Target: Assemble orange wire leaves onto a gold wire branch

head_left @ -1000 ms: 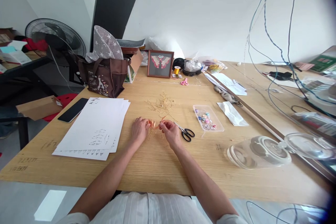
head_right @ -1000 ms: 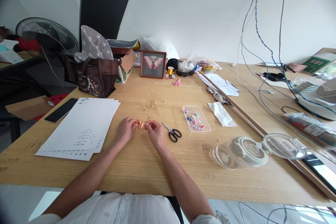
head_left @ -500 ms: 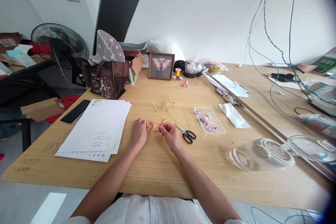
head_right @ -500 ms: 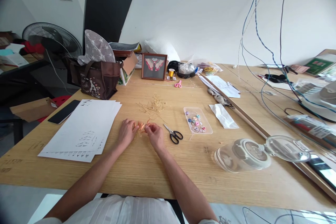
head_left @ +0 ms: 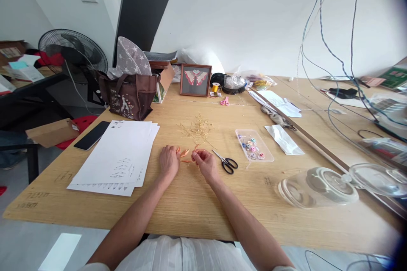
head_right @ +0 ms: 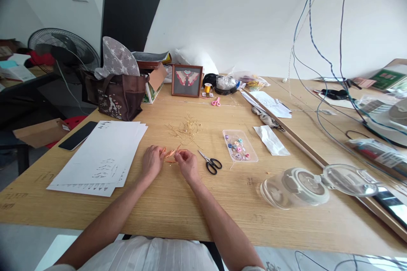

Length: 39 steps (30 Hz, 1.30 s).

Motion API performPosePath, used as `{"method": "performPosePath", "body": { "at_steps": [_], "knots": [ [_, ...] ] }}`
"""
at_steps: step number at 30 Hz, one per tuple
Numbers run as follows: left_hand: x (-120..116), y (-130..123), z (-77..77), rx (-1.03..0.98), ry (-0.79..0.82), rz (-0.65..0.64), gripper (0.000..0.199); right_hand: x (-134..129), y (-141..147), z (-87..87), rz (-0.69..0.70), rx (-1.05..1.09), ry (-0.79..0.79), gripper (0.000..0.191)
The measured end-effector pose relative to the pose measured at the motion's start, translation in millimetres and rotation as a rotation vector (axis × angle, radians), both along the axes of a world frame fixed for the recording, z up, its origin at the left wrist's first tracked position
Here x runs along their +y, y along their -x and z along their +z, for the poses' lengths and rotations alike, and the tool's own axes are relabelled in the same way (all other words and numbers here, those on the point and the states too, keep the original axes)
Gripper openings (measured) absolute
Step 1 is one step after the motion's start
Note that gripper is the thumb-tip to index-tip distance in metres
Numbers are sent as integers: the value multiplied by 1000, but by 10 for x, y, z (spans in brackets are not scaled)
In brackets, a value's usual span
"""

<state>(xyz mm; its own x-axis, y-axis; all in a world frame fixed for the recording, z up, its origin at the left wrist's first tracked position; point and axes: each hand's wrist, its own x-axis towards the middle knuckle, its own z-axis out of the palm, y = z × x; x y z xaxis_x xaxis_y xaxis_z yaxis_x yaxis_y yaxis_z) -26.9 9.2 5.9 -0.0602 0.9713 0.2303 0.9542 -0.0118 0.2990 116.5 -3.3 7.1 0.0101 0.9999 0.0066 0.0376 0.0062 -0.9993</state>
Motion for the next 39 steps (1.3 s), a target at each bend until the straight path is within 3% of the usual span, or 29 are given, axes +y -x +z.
{"method": "performPosePath", "body": {
  "at_steps": [7, 11, 19, 28, 39],
  "knots": [
    [12, 1, -12, -156, -26, 33, 15, 1, 5, -20, -3, -29, -3, 24],
    [67, 94, 35, -548, 54, 75, 12, -2, 6, -18, 1, -15, 5, 25],
    [36, 59, 152, -1069, -8, -83, 18, -12, -11, 54, 28, 35, 18, 27],
    [-45, 17, 241, -1074, -181, -172, 15, -34, 19, 63, 129, 331, 141, 25],
    [-119, -127, 247, -1229, -43, -203, 17, -55, 43, 82, 88, 322, 81, 23]
  ]
}}
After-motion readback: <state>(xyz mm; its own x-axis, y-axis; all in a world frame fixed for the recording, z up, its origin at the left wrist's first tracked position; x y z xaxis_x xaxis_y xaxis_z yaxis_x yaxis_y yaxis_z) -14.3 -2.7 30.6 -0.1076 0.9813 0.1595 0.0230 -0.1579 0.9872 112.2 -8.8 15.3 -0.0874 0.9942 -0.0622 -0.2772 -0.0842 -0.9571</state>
